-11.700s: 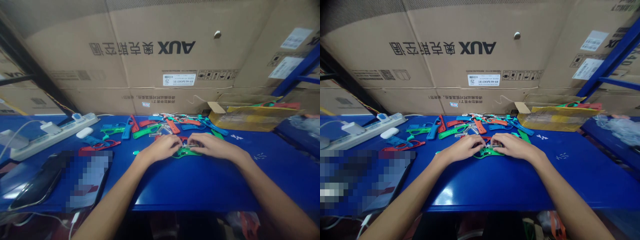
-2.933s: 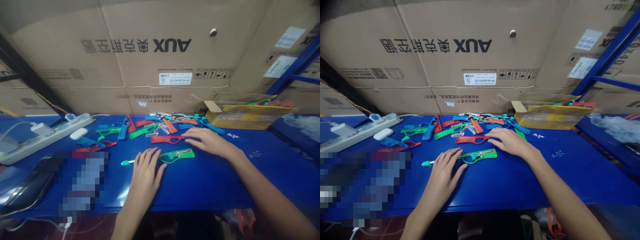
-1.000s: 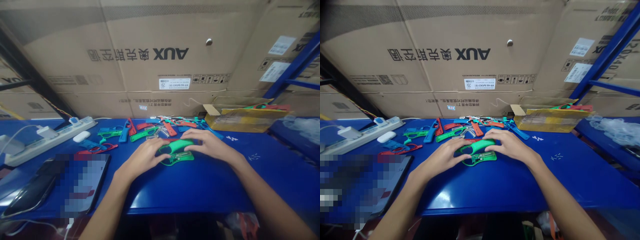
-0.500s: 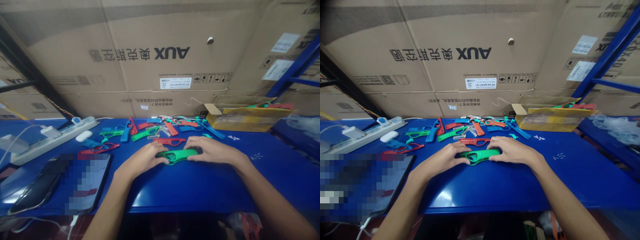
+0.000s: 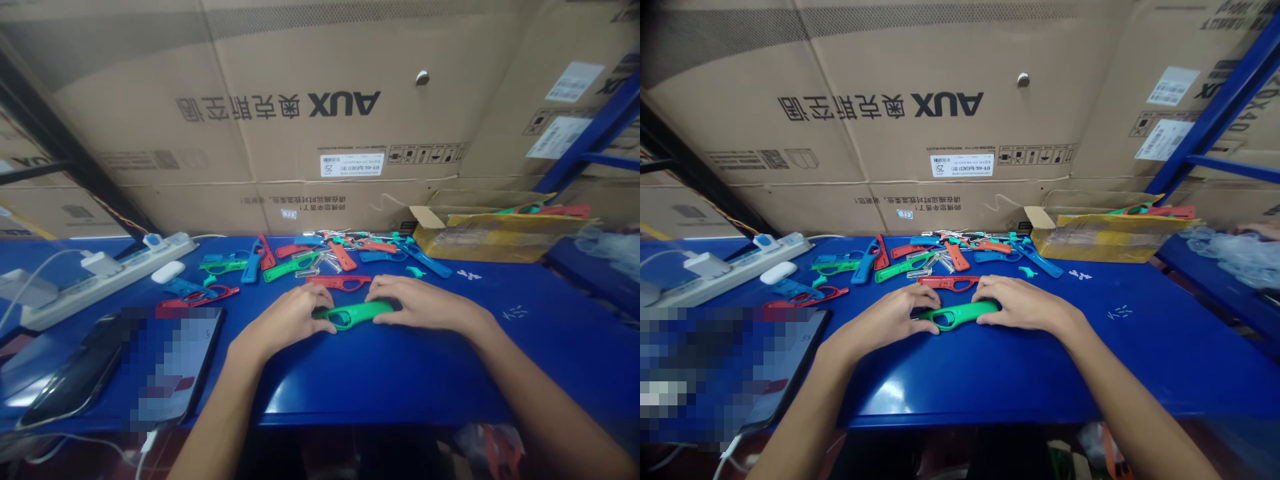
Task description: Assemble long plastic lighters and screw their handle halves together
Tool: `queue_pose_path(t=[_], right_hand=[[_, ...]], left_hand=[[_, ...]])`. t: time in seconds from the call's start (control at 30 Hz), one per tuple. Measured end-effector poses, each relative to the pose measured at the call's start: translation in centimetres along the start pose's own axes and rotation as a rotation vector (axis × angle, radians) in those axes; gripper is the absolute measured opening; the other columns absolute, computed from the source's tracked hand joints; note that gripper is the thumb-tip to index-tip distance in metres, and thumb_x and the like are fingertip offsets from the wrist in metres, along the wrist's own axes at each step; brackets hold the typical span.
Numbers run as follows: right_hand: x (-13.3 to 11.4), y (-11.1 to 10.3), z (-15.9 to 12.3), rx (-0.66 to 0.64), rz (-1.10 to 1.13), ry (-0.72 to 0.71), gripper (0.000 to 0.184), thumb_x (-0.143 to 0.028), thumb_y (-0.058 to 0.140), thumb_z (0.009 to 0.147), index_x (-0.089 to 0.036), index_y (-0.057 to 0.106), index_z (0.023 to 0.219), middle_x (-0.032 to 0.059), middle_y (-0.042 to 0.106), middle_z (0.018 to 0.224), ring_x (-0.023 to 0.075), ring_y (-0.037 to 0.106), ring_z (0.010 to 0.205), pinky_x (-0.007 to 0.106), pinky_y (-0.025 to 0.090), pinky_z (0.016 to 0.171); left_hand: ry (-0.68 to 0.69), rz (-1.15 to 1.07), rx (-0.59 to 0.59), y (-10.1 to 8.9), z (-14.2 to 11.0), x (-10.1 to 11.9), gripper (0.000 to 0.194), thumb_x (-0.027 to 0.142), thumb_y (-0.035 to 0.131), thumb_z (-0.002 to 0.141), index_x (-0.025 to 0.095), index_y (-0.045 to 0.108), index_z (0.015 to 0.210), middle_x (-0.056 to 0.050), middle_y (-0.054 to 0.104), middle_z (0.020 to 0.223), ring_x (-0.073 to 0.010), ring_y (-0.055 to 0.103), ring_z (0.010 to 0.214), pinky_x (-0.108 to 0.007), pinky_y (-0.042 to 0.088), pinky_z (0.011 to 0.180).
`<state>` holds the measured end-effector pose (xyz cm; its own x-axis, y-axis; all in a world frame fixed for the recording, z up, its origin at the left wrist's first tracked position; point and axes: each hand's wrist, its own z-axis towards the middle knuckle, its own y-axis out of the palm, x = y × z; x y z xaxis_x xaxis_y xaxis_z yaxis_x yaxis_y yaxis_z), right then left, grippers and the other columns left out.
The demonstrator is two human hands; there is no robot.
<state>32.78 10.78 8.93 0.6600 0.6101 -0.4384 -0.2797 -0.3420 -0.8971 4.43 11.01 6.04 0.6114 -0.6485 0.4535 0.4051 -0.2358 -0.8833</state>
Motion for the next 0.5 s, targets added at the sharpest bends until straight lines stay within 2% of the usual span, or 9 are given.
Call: queue_pose_path(t=[0.5], right_hand=[[-0.24,0.05,0.03,-0.005,-0.033,0.017,0.036,-0.045,0.060,0.095,-0.021,0.068,0.121,0.0090,0.065,0.122,0.0270,0.061,0.113,0.038,0.048,0.092]], left_hand=[[-0.073,-0.030,-0.052,-0.24,-0.07,-0.37,0.038,0.049,0.074,0.085,0.023,0.073,0.111,-0.003,0.067,0.121,-0.0232,0.065,0.107,-0.033,0.050,0.093]])
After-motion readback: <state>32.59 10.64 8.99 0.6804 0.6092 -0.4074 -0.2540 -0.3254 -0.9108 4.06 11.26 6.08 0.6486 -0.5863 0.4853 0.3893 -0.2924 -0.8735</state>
